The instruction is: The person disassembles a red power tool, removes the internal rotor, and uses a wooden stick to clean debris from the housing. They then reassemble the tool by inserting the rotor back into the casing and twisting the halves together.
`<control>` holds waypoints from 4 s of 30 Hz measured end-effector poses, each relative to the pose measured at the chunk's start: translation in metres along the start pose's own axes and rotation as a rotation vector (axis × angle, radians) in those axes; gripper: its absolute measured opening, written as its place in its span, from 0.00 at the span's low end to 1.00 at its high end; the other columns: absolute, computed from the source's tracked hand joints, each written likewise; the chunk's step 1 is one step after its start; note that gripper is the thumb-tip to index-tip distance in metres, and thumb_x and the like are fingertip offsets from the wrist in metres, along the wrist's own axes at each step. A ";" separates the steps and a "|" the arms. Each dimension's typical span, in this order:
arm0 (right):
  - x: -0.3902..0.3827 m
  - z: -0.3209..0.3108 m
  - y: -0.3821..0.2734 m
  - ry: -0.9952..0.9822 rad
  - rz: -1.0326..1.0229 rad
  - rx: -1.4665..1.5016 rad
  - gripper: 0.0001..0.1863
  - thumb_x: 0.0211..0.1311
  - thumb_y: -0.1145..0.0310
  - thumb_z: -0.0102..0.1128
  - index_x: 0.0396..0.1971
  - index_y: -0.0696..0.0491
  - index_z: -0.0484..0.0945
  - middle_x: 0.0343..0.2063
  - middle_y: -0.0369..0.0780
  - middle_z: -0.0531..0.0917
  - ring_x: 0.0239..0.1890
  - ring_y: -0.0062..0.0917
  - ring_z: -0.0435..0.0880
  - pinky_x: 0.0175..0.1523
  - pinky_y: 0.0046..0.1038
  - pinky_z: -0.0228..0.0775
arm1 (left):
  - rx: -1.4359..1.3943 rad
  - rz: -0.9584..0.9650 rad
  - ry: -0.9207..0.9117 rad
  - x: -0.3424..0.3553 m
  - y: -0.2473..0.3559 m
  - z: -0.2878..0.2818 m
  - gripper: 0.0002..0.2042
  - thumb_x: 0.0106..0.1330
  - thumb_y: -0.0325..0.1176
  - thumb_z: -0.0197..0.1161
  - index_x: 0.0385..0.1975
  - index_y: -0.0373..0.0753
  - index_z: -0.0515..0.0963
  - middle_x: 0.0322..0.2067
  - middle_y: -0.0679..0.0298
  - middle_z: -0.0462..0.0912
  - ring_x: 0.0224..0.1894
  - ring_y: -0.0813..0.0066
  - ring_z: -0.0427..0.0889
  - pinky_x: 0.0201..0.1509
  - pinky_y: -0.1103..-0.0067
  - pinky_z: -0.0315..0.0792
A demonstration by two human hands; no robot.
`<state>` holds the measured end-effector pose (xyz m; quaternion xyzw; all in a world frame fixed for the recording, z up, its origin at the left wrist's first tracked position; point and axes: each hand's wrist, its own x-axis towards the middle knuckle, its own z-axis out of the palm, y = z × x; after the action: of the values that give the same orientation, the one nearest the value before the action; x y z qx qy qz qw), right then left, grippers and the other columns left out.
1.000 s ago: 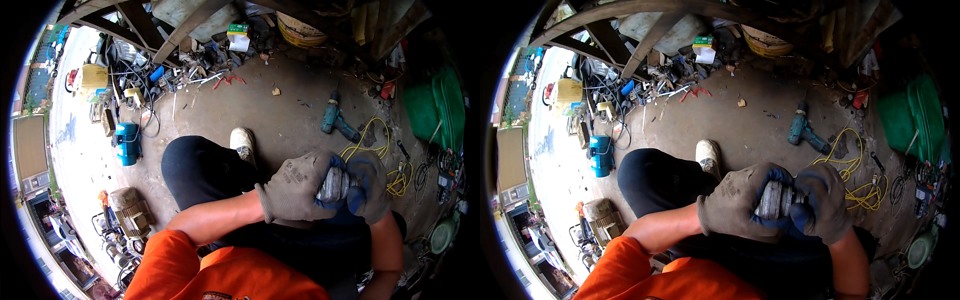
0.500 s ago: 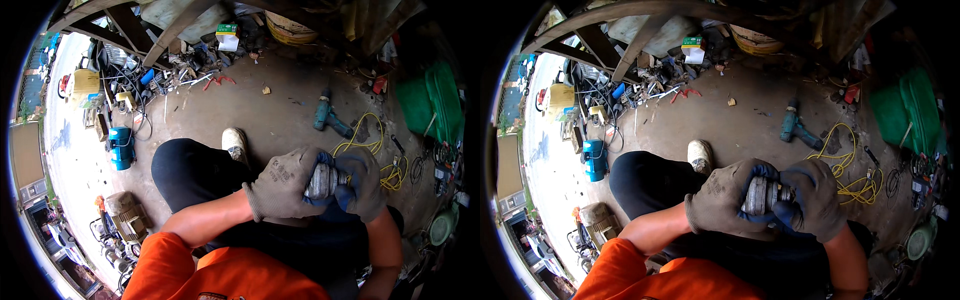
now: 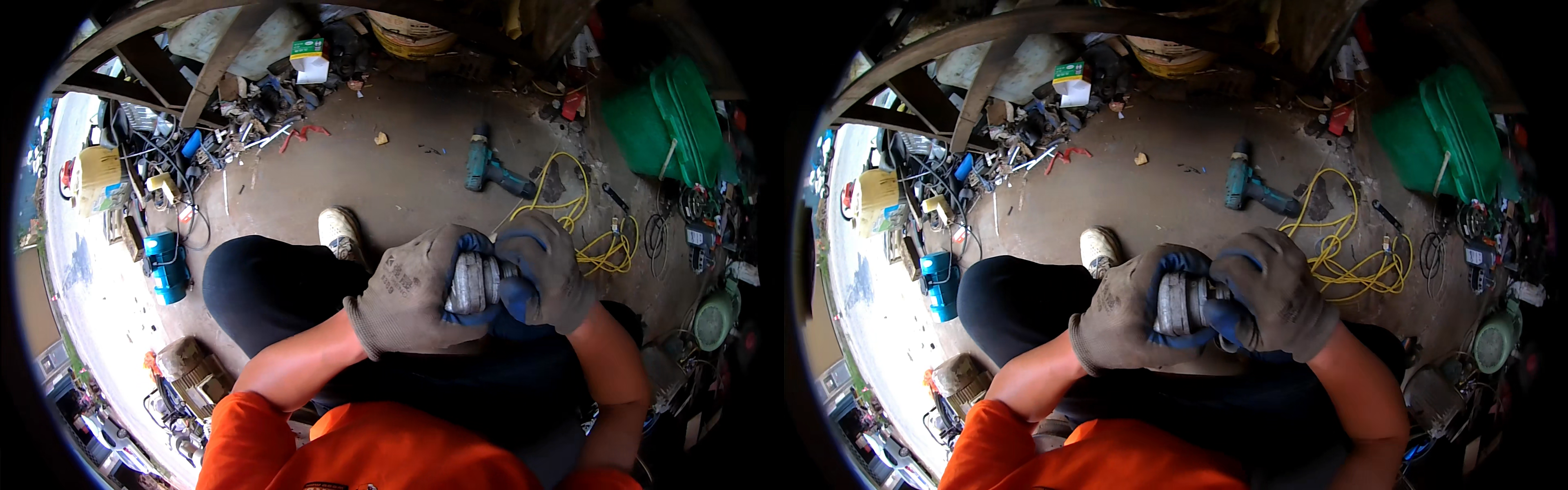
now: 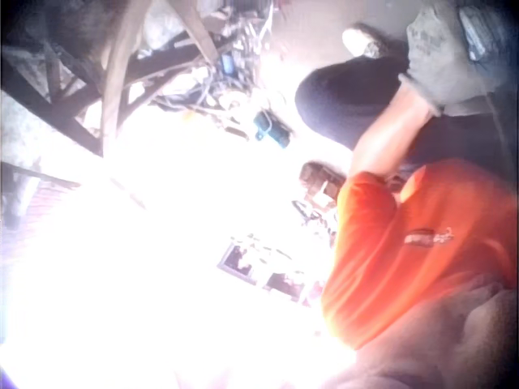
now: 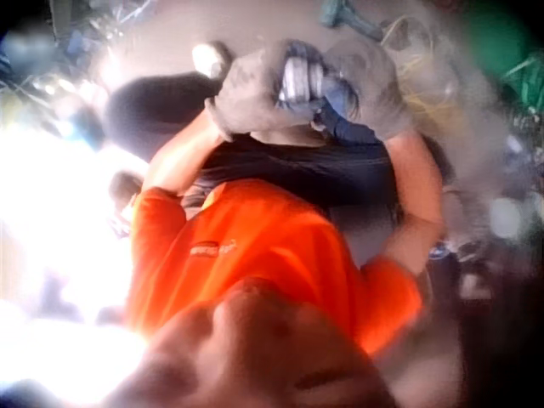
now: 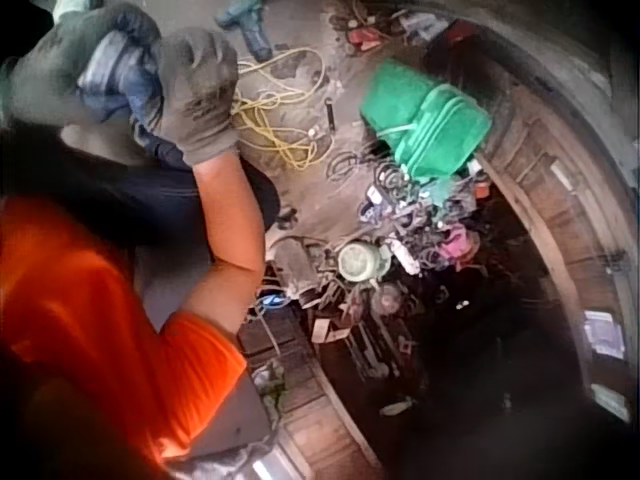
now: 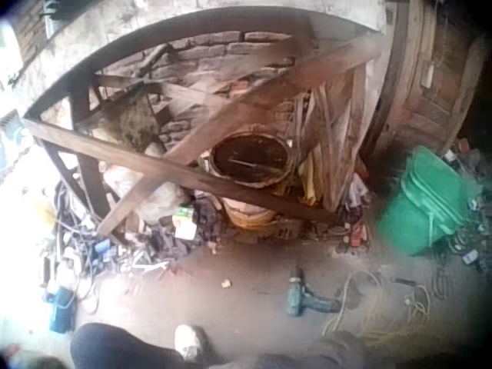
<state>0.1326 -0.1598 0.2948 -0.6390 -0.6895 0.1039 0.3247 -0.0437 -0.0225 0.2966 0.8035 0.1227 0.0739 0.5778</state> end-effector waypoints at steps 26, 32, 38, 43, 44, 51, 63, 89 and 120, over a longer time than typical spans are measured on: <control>0.004 0.011 -0.021 0.126 0.333 0.343 0.22 0.70 0.50 0.51 0.34 0.57 0.75 0.30 0.44 0.78 0.32 0.32 0.80 0.37 0.29 0.71 | -0.220 -0.178 0.025 0.000 0.000 -0.002 0.33 0.42 0.40 0.74 0.50 0.36 0.70 0.36 0.52 0.79 0.39 0.52 0.81 0.44 0.65 0.75; 0.012 -0.022 -0.027 -0.433 1.138 1.202 0.25 0.70 0.48 0.54 0.33 0.59 0.78 0.24 0.38 0.81 0.25 0.16 0.77 0.32 0.22 0.71 | 0.087 -0.046 0.001 -0.004 -0.006 -0.004 0.31 0.42 0.37 0.77 0.47 0.35 0.72 0.35 0.54 0.81 0.38 0.55 0.84 0.44 0.70 0.77; 0.003 -0.021 -0.014 -0.234 0.038 -0.004 0.27 0.63 0.47 0.60 0.43 0.59 0.77 0.32 0.43 0.80 0.36 0.37 0.82 0.44 0.33 0.73 | 0.037 -0.016 -0.072 0.001 -0.001 -0.006 0.36 0.37 0.45 0.83 0.44 0.33 0.73 0.36 0.53 0.81 0.38 0.57 0.84 0.43 0.71 0.77; -0.003 -0.032 -0.017 -0.440 0.645 0.750 0.24 0.65 0.50 0.59 0.44 0.58 0.76 0.32 0.45 0.82 0.35 0.36 0.83 0.43 0.34 0.75 | 0.071 0.054 -0.068 0.004 0.000 -0.005 0.35 0.38 0.46 0.82 0.44 0.33 0.73 0.36 0.54 0.80 0.37 0.56 0.83 0.43 0.70 0.76; -0.003 -0.033 -0.022 -0.397 0.896 1.011 0.23 0.67 0.51 0.57 0.43 0.59 0.77 0.31 0.44 0.83 0.33 0.32 0.83 0.41 0.32 0.75 | 0.086 0.056 -0.069 0.004 0.000 -0.005 0.35 0.38 0.46 0.82 0.44 0.33 0.73 0.36 0.54 0.80 0.37 0.56 0.83 0.43 0.70 0.76; -0.006 -0.031 -0.029 -0.385 0.538 0.606 0.15 0.68 0.64 0.52 0.42 0.62 0.76 0.32 0.51 0.82 0.35 0.45 0.81 0.45 0.36 0.73 | 0.105 0.133 -0.104 0.004 -0.004 -0.004 0.32 0.45 0.49 0.78 0.43 0.33 0.72 0.36 0.53 0.79 0.37 0.54 0.81 0.41 0.69 0.76; -0.025 0.005 -0.001 -1.177 0.953 1.791 0.21 0.64 0.63 0.63 0.49 0.63 0.78 0.39 0.46 0.85 0.37 0.26 0.85 0.39 0.22 0.78 | 0.290 0.297 -0.333 -0.011 -0.006 0.012 0.32 0.41 0.49 0.71 0.44 0.35 0.73 0.44 0.55 0.76 0.46 0.57 0.76 0.46 0.65 0.73; -0.018 0.026 -0.012 -0.678 0.381 -0.024 0.12 0.46 0.61 0.64 0.26 0.55 0.81 0.24 0.44 0.84 0.31 0.36 0.84 0.39 0.34 0.73 | 0.434 0.024 -0.200 -0.008 -0.025 0.030 0.31 0.47 0.43 0.72 0.49 0.32 0.70 0.42 0.48 0.77 0.45 0.49 0.78 0.49 0.64 0.73; -0.003 0.036 -0.021 -0.551 0.506 -0.280 0.11 0.45 0.66 0.58 0.28 0.55 0.80 0.29 0.44 0.84 0.36 0.34 0.84 0.40 0.34 0.72 | 0.465 -0.135 -0.105 -0.001 -0.020 0.020 0.30 0.46 0.40 0.71 0.48 0.31 0.69 0.41 0.48 0.78 0.42 0.51 0.79 0.46 0.65 0.74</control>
<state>0.0945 -0.1561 0.2777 -0.7751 -0.5790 0.2532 0.0012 -0.0419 -0.0350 0.2709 0.9076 0.1596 -0.0368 0.3865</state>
